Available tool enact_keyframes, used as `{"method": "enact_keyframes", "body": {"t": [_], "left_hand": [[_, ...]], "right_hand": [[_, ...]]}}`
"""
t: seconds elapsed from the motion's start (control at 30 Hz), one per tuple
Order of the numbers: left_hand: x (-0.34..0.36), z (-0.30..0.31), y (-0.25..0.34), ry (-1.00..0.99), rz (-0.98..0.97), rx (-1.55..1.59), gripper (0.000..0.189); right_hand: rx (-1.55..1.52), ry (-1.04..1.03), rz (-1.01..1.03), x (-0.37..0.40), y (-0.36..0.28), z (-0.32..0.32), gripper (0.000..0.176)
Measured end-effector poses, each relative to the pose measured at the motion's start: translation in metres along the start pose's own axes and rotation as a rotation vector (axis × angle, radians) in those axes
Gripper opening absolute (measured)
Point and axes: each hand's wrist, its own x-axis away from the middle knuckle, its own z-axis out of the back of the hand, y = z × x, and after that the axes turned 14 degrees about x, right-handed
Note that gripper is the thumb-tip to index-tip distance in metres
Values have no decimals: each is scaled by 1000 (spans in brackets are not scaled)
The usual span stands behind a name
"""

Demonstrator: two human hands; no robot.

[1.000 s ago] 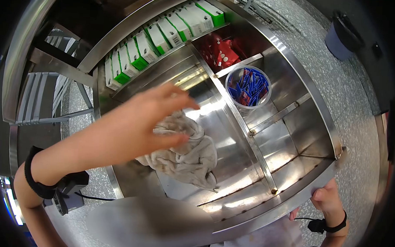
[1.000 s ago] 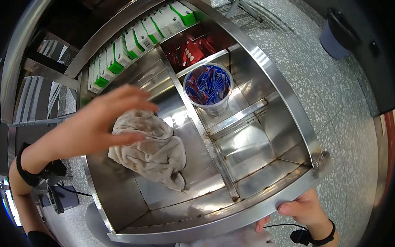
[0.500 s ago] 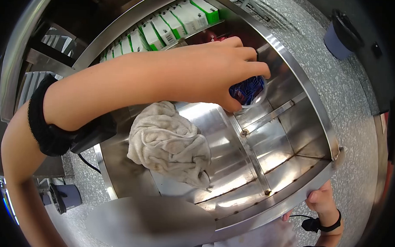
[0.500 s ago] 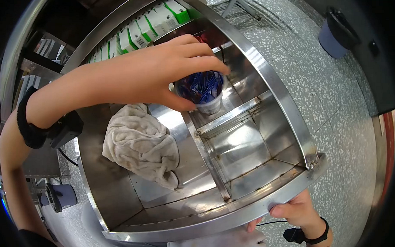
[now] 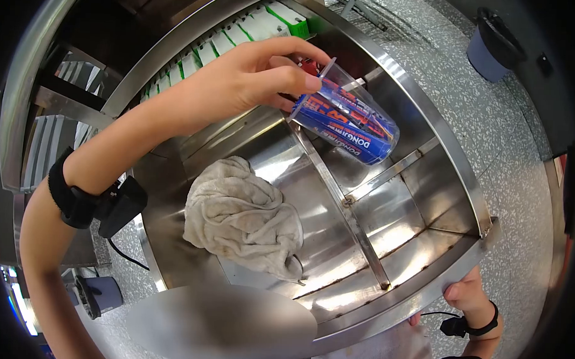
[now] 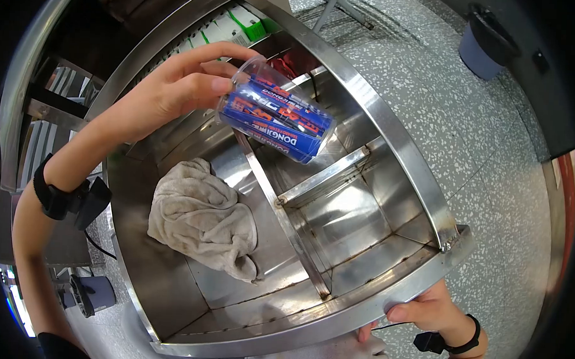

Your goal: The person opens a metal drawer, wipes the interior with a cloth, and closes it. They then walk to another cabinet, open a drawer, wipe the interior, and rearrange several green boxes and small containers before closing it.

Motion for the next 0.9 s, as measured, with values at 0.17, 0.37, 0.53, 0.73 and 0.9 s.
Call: {"method": "enact_keyframes", "body": {"t": [0.17,0.37,0.53,0.73,0.9], "left_hand": [[2,1,4,-16,-14,-115,47],[-6,-12,12,-76,-665,-985,59],[-14,-18,12,-173,-678,-1036,60],[-18,-29,-4,-264,-484,-947,62],[-24,-28,-11,-138,-538,-741,55]], "right_hand": [[33,8,8,0,2,1,55],[30,40,16,-1,3,-1,57],[46,42,59,2,8,2,59],[5,24,58,2,5,0,59],[23,31,65,3,3,1,59]]}}
